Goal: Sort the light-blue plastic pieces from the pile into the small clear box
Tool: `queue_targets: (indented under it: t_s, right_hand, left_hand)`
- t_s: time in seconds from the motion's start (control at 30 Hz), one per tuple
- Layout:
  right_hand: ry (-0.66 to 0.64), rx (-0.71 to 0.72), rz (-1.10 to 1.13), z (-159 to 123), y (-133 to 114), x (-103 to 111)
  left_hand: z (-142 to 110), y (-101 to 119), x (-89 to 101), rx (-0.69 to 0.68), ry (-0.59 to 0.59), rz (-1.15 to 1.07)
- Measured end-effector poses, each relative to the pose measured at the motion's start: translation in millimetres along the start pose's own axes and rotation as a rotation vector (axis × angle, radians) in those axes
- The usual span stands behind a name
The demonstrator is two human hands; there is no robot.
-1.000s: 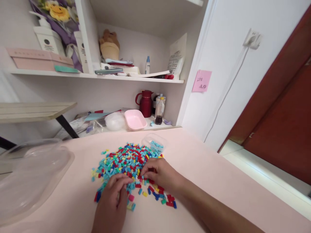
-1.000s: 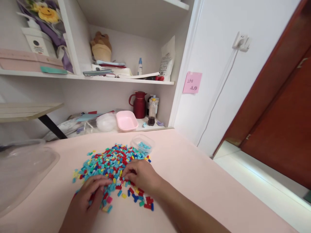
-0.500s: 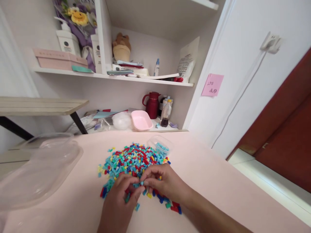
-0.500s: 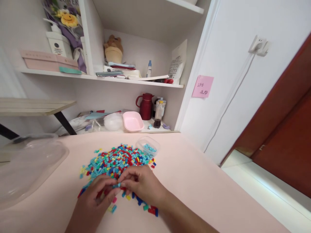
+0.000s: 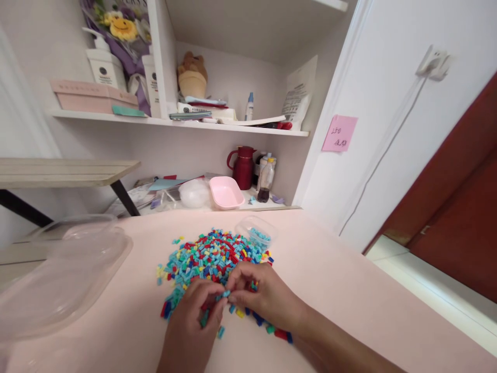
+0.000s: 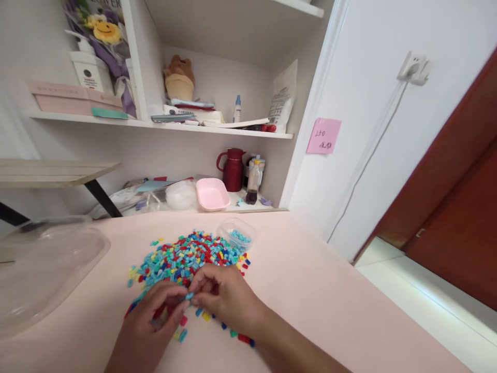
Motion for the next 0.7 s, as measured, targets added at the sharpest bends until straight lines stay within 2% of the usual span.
queue_targets:
  t_s: [0.17,0.27,0.4,0.53,0.6,0.7]
  right_hand:
    - [0.011,0.029,0.064,1.3,1.6,-1.5]
    - [0.041,0.036,-0.05,0.7,2.3,1.5]
    - [0.062,0.124,-0.214,-1.9,-7.0,1.8]
    - [0.068,0.188,-0.309,-1.9,-16.5,3.6]
    - [0.135,0.223,-0.332,0.2,-20.8,16.9]
    - [0.4,0.245,-0.346,2.9,-21.3,62.1]
  left_hand:
    - [1.2,2.5,2.1,0.016,0.002,0.002]
    - [-0.8,1.1,1.0,0.054,-0.016,0.002]
    - [-4.8,-6.0,-2.5,0.142,-0.035,-0.016]
    - [-4.6,-7.9,-1.0,0.185,0.01,-0.079]
    - [-4.1,-8.3,3.9,0.23,0.07,-0.11]
    - [-4.8,-9.3,12.1,0.301,0.141,-0.089]
Point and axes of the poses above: each hand's wrist, its own z-axis towards the middle knuckle, its own x-axis out of the back of the hand, y = z × x, the point moved 7 cm from there along z, towards the middle knuckle, and after that the axes turned 5 degrees about z, right-handed, at the moved point
